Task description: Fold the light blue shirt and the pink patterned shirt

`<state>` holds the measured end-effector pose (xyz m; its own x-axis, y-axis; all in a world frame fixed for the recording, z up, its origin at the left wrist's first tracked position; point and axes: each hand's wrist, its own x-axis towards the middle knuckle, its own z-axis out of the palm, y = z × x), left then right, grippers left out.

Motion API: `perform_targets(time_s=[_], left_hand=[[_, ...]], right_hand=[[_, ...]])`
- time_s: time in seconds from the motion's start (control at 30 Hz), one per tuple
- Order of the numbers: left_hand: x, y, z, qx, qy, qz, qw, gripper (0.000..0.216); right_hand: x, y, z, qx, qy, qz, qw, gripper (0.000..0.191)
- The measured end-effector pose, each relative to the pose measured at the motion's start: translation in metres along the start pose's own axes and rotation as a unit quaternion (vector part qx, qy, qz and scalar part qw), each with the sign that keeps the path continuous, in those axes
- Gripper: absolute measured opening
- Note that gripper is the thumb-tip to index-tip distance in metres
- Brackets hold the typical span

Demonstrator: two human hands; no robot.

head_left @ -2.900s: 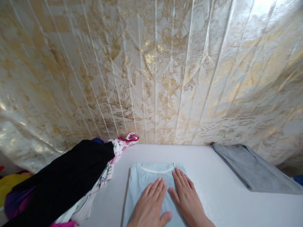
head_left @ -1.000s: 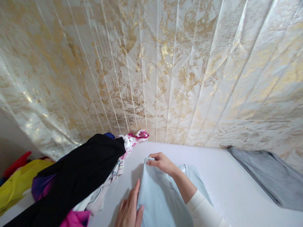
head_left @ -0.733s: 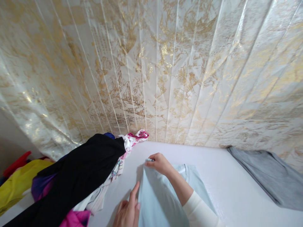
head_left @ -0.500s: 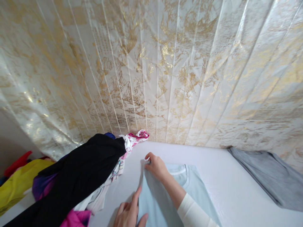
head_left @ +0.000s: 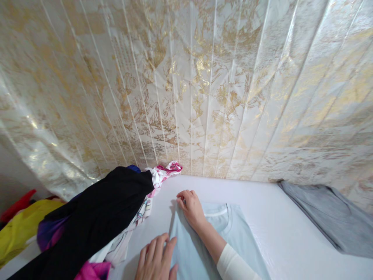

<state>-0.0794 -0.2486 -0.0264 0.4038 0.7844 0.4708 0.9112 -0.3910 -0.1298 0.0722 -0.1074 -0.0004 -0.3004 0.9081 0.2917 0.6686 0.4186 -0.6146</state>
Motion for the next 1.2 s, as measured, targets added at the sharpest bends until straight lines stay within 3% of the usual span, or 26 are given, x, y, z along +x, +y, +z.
perform_targets(time_s=[0.17,0.33,0.47,0.6,0.7,0.8,0.97,1.13,1.2], left_hand=[[0.006,0.010,0.018,0.043,0.073,0.109,0.991,0.055],[-0.004,0.014,0.036,0.093,0.084,0.105,0.987,0.073],[0.001,0.014,0.031,0.053,0.065,0.088,0.993,0.069],[0.031,0.019,0.025,-0.008,0.003,0.060,0.998,0.060],[0.056,0.019,0.032,-0.029,-0.051,0.002,0.998,0.058],[0.070,0.016,0.042,-0.047,-0.090,-0.032,0.994,0.060],[0.073,0.019,0.043,-0.051,-0.080,-0.052,0.994,0.059],[0.080,0.025,0.042,-0.080,-0.078,0.004,0.994,0.060],[0.087,0.019,0.042,-0.087,-0.073,-0.011,0.993,0.056]], right_hand=[[0.002,-0.002,0.004,-0.051,-0.025,-0.021,0.998,0.015],[0.003,-0.001,-0.001,-0.085,-0.021,-0.012,0.996,0.017],[-0.011,-0.002,-0.016,-0.089,-0.014,-0.018,0.996,0.034],[-0.045,0.004,-0.030,-0.111,-0.035,-0.058,0.991,0.052],[-0.078,0.022,-0.039,-0.172,-0.041,-0.081,0.981,0.052],[-0.109,0.053,-0.049,-0.246,-0.007,-0.081,0.966,0.050],[-0.141,0.102,-0.066,-0.332,0.047,0.005,0.942,0.061],[-0.143,0.109,-0.068,-0.349,0.042,0.037,0.935,0.064],[-0.142,0.108,-0.067,-0.353,0.043,0.041,0.934,0.064]])
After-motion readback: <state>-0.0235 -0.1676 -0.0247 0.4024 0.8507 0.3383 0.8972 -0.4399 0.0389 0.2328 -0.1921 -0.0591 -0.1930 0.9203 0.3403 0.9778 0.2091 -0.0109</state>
